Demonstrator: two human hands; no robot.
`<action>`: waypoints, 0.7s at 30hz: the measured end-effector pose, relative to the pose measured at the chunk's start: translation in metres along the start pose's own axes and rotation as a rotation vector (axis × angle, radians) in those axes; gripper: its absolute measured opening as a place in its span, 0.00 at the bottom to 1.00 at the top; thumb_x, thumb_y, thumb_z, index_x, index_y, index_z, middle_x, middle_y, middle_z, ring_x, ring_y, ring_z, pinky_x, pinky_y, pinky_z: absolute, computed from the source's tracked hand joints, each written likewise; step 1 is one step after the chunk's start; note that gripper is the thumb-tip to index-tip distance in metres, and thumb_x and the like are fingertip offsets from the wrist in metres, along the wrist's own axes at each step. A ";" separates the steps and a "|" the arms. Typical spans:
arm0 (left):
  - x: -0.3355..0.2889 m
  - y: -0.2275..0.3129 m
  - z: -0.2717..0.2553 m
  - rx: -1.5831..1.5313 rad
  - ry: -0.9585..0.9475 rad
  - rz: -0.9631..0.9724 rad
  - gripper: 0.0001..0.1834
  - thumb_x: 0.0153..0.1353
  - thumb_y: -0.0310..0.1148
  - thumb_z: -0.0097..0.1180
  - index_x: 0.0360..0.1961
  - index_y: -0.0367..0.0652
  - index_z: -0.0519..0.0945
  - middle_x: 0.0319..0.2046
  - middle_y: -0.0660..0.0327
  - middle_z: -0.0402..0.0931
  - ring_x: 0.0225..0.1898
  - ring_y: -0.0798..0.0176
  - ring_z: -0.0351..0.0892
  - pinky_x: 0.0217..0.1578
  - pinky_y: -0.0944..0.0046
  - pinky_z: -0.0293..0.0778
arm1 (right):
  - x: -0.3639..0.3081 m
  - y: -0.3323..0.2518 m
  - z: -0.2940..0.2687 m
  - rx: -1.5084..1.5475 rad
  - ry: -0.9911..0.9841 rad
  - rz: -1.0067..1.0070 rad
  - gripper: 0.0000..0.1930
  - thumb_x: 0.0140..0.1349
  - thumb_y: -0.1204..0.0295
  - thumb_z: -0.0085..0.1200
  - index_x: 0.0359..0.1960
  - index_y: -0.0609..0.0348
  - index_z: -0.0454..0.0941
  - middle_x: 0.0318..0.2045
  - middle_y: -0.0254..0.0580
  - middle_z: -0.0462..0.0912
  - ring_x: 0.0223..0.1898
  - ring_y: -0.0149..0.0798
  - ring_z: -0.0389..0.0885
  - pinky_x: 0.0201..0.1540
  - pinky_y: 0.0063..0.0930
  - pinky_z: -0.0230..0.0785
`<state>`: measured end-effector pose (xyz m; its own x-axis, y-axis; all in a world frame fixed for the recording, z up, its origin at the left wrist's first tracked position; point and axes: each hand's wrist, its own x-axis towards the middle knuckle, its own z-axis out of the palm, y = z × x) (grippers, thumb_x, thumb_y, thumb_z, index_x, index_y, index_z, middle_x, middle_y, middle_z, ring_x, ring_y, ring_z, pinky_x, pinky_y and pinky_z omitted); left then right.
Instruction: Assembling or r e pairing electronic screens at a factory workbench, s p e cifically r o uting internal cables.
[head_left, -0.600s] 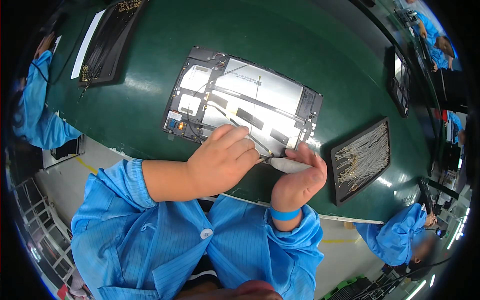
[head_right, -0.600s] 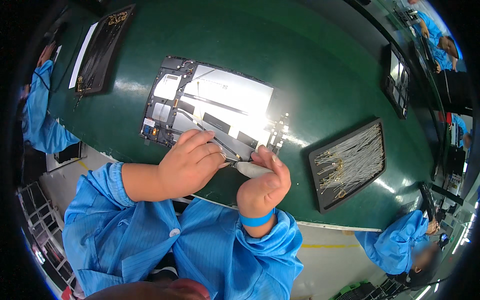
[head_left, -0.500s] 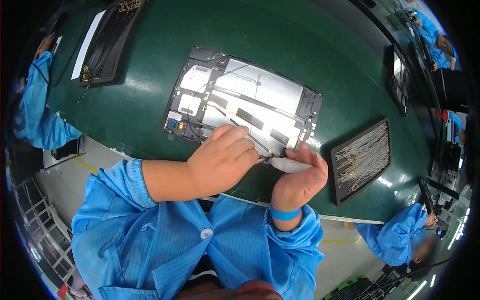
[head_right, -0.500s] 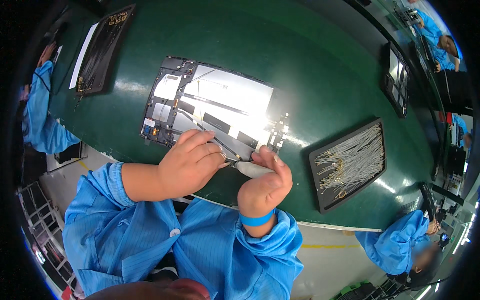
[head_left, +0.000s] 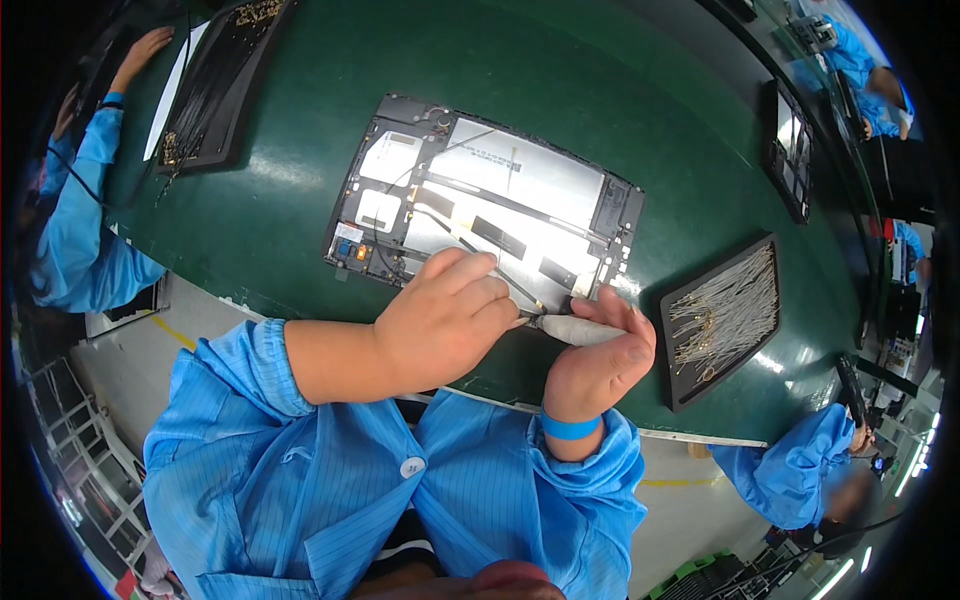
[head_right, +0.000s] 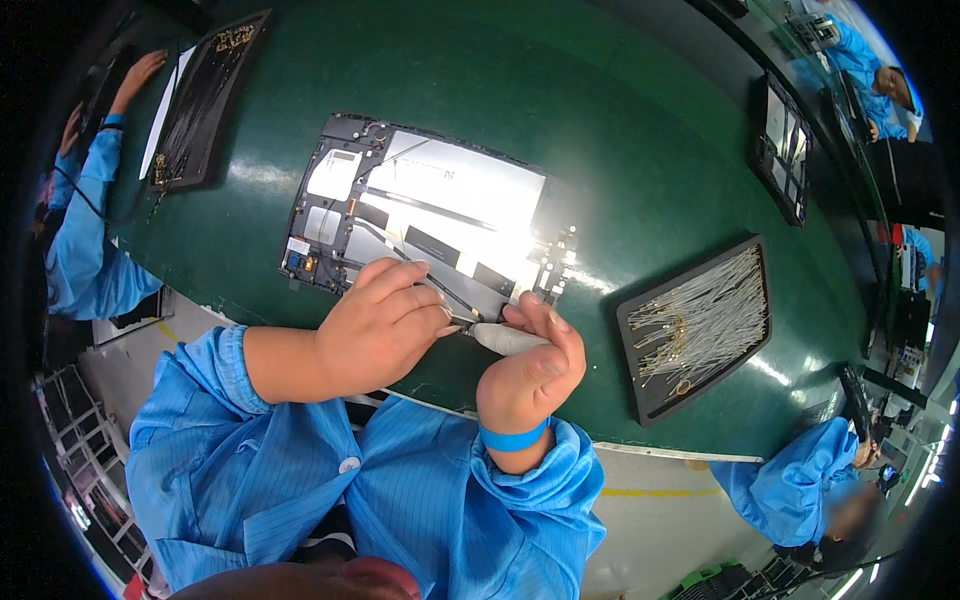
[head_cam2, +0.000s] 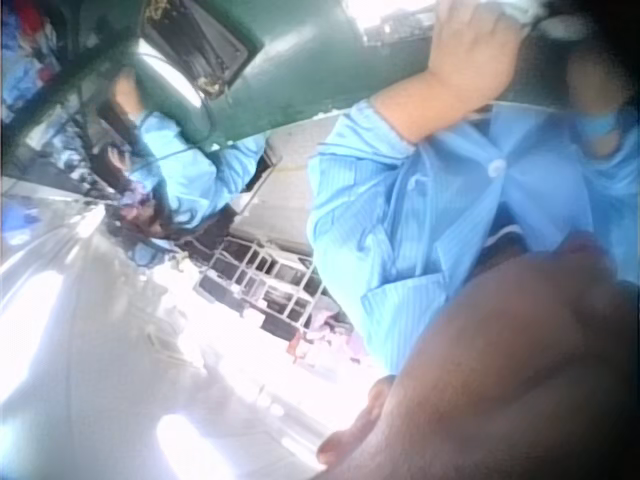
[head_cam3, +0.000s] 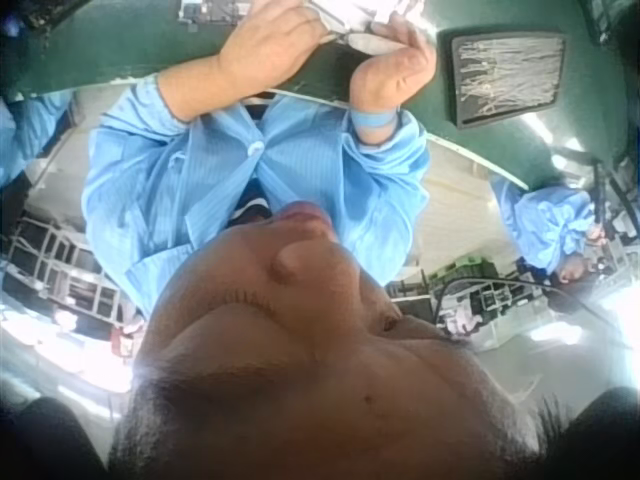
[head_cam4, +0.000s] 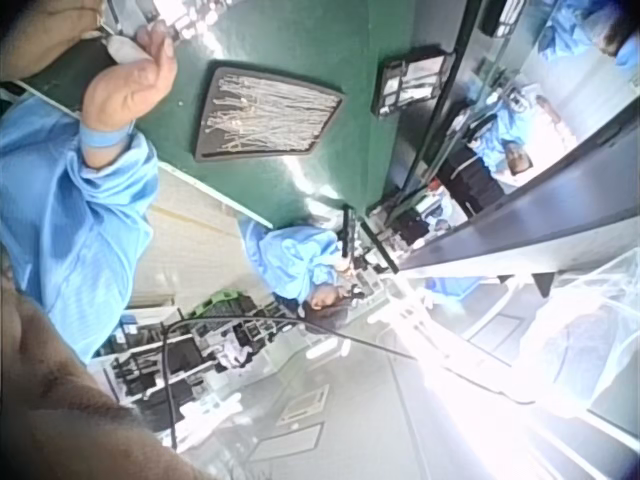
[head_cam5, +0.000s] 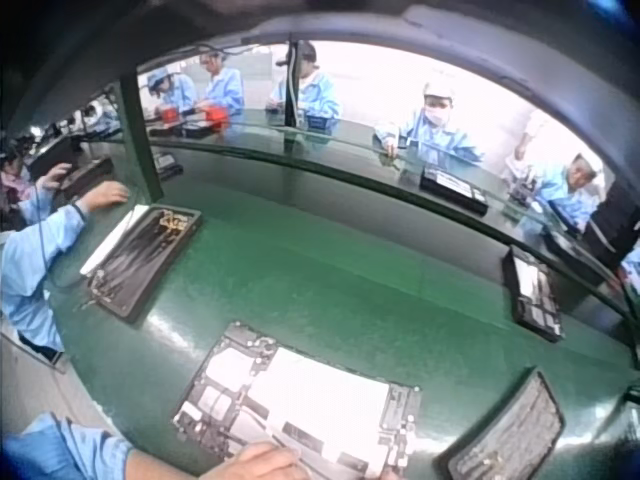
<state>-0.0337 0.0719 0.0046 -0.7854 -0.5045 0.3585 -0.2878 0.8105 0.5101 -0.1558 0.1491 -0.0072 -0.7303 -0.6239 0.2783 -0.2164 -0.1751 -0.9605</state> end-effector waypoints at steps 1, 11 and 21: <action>-0.001 0.000 0.000 -0.010 0.004 -0.001 0.10 0.37 0.27 0.57 0.26 0.41 0.74 0.29 0.60 0.69 0.42 0.55 0.65 0.42 0.57 0.61 | -0.001 0.000 0.000 0.002 -0.001 0.002 0.20 0.59 0.55 0.30 0.42 0.57 0.61 0.35 0.49 0.73 0.30 0.36 0.73 0.35 0.29 0.67; 0.000 0.002 -0.002 0.004 -0.011 0.000 0.10 0.38 0.27 0.57 0.26 0.41 0.74 0.30 0.60 0.69 0.42 0.55 0.65 0.42 0.57 0.61 | -0.003 0.002 -0.002 -0.032 -0.031 -0.041 0.19 0.60 0.55 0.29 0.42 0.58 0.61 0.33 0.50 0.74 0.30 0.38 0.74 0.35 0.29 0.67; 0.008 0.004 -0.006 0.072 -0.071 -0.023 0.08 0.41 0.28 0.52 0.26 0.41 0.73 0.30 0.60 0.70 0.42 0.55 0.64 0.43 0.57 0.58 | 0.020 -0.017 -0.004 -0.350 -0.448 -0.211 0.06 0.50 0.70 0.48 0.27 0.59 0.72 0.27 0.44 0.75 0.30 0.46 0.73 0.34 0.32 0.66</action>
<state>-0.0375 0.0695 0.0142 -0.8144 -0.5031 0.2893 -0.3433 0.8195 0.4589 -0.1692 0.1423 0.0151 -0.3204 -0.8764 0.3596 -0.5826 -0.1171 -0.8043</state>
